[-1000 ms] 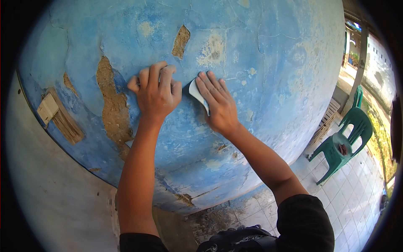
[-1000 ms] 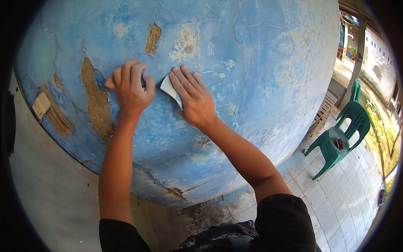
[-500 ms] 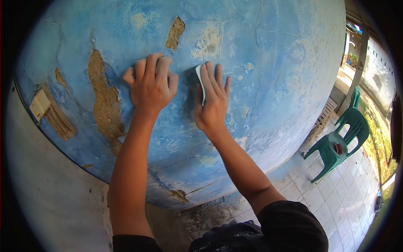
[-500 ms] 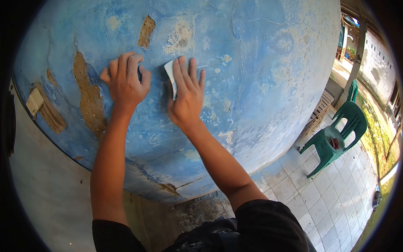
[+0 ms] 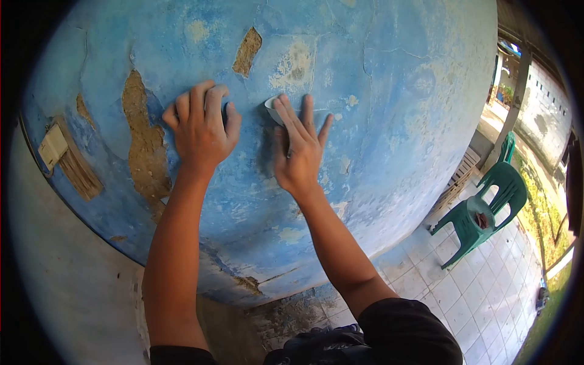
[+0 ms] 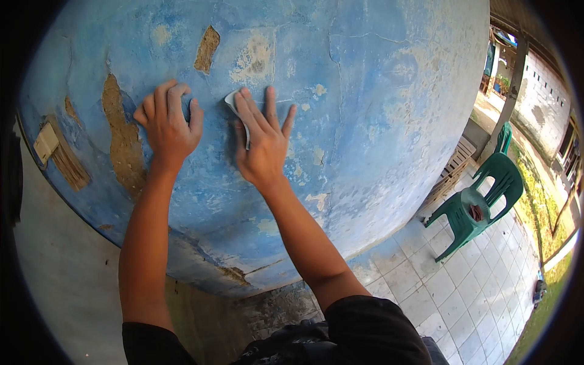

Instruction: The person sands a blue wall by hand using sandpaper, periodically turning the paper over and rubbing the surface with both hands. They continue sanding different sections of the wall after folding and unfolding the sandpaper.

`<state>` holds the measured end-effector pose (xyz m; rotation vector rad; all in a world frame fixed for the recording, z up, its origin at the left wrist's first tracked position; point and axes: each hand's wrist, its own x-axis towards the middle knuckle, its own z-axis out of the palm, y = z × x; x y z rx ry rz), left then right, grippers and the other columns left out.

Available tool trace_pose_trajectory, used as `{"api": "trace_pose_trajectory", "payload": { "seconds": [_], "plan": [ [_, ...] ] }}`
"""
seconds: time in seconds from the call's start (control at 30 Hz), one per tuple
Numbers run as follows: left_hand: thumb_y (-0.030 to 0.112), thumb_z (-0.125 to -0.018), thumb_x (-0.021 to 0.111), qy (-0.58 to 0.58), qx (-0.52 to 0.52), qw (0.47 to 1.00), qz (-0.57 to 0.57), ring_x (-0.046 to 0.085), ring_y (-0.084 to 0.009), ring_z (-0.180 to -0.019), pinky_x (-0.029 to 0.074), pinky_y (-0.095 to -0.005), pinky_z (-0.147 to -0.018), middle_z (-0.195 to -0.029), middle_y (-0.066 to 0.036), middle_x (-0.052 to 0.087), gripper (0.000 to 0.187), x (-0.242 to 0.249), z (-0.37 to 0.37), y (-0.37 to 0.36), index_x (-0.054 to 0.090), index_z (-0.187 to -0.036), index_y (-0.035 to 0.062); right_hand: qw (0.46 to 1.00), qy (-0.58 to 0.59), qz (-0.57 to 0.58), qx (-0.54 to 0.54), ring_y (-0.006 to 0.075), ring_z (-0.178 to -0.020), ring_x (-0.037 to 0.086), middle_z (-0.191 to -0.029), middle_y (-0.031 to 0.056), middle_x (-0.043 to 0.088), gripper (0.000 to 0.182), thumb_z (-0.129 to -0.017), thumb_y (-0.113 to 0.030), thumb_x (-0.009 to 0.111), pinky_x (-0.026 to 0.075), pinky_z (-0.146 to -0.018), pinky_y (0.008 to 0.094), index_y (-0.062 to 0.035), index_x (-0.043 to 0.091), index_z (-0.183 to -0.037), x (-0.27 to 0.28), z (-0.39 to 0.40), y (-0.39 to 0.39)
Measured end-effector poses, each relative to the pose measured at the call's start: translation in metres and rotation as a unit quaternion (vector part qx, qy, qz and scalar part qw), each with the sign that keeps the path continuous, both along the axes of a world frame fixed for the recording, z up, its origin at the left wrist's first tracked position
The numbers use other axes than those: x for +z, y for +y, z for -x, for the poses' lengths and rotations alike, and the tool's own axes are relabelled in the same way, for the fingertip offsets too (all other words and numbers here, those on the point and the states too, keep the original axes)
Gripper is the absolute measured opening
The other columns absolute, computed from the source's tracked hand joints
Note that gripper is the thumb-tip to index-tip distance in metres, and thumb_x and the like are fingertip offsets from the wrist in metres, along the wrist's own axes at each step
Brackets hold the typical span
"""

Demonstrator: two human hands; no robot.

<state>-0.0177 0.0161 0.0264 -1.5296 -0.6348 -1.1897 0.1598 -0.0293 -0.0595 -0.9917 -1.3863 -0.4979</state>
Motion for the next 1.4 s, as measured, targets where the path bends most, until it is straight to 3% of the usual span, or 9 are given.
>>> {"api": "trace_pose_trajectory", "payload": {
  "seconds": [0.1,0.67,0.8,0.87,1.03,1.13,1.23,1.3,1.4],
  "plan": [
    [0.027,-0.095,0.072,0.011,-0.006,1.000,0.004,0.054,-0.0268,-0.111,0.031,-0.0461,-0.096,-0.126,-0.004,0.066,0.027,-0.004,-0.001,0.000,0.068,-0.120,0.0163,0.996,0.062,-0.009,-0.071,0.0415,-0.164,0.034,-0.163,0.0084,0.059,0.055,-0.104,-0.007,0.065,0.005,-0.131,0.0706,-0.0114,0.059,-0.158,-0.009,-0.026,0.008],
    [0.026,-0.092,0.072,0.043,-0.005,0.999,0.029,0.056,-0.0262,-0.107,0.037,-0.0443,-0.096,-0.119,-0.003,0.065,0.027,-0.009,-0.002,-0.008,0.068,-0.117,0.0158,0.998,0.000,-0.029,0.054,0.0469,-0.163,0.032,-0.172,0.0250,0.042,0.075,-0.089,0.009,0.067,0.031,-0.129,0.0636,0.0043,0.048,-0.162,0.000,0.024,0.004],
    [0.026,-0.092,0.072,0.047,-0.008,0.999,0.020,0.056,-0.0262,-0.106,0.037,-0.0442,-0.096,-0.119,-0.002,0.066,0.026,-0.009,-0.004,-0.004,0.068,-0.116,0.0160,0.998,-0.007,-0.038,0.058,0.0486,-0.163,0.031,-0.172,0.0257,0.042,0.075,-0.090,0.008,0.067,0.028,-0.129,0.0657,0.0037,0.048,-0.162,-0.010,0.008,0.017],
    [0.026,-0.092,0.073,0.040,-0.010,0.999,0.019,0.056,-0.0261,-0.105,0.037,-0.0439,-0.095,-0.119,-0.002,0.066,0.027,-0.009,-0.003,-0.004,0.068,-0.116,0.0159,0.994,0.047,-0.038,-0.086,0.0481,-0.163,0.030,-0.172,0.0262,0.042,0.074,-0.091,0.007,0.067,0.024,-0.130,0.0679,0.0032,0.047,-0.163,-0.019,-0.015,0.025],
    [0.028,-0.098,0.067,0.055,-0.022,0.998,0.026,0.055,-0.0279,-0.105,0.035,-0.0455,-0.092,-0.121,-0.004,0.066,0.023,-0.008,0.000,-0.002,0.066,-0.117,0.0151,0.992,0.074,-0.063,0.076,0.0470,-0.163,0.032,-0.173,0.0238,0.042,0.076,-0.090,0.008,0.065,0.022,-0.129,0.0689,-0.0016,0.048,-0.164,-0.011,0.040,0.016],
    [0.028,-0.098,0.068,0.056,-0.023,0.998,0.024,0.055,-0.0280,-0.105,0.035,-0.0455,-0.092,-0.120,-0.004,0.066,0.023,-0.009,0.000,-0.004,0.066,-0.117,0.0152,0.995,0.034,-0.044,0.079,0.0469,-0.162,0.035,-0.171,0.0216,0.047,0.071,-0.093,0.003,0.067,0.023,-0.129,0.0700,-0.0024,0.052,-0.162,-0.010,0.022,0.012],
    [0.027,-0.096,0.069,0.054,-0.019,0.998,0.023,0.055,-0.0283,-0.106,0.036,-0.0457,-0.092,-0.121,-0.004,0.066,0.024,-0.009,0.000,-0.003,0.066,-0.117,0.0155,0.997,0.035,-0.039,-0.050,0.0469,-0.161,0.037,-0.167,0.0205,0.052,0.061,-0.098,-0.002,0.068,0.023,-0.128,0.0708,-0.0030,0.057,-0.159,-0.017,0.005,0.018],
    [0.027,-0.096,0.070,0.045,-0.021,0.998,0.025,0.056,-0.0284,-0.106,0.036,-0.0458,-0.092,-0.121,-0.004,0.066,0.025,-0.011,-0.001,-0.003,0.067,-0.117,0.0156,0.987,0.129,-0.065,-0.068,0.0473,-0.161,0.037,-0.166,0.0217,0.053,0.055,-0.102,-0.007,0.068,0.022,-0.128,0.0717,-0.0029,0.060,-0.156,-0.018,0.013,0.025],
    [0.026,-0.095,0.071,0.043,-0.024,0.998,0.032,0.056,-0.0285,-0.107,0.036,-0.0458,-0.092,-0.121,-0.004,0.066,0.025,-0.011,0.002,-0.004,0.067,-0.118,0.0155,0.992,0.102,-0.068,0.029,0.0461,-0.161,0.037,-0.167,0.0223,0.052,0.057,-0.099,-0.002,0.067,0.024,-0.129,0.0689,-0.0023,0.060,-0.155,0.002,0.053,0.015]
  ]
}}
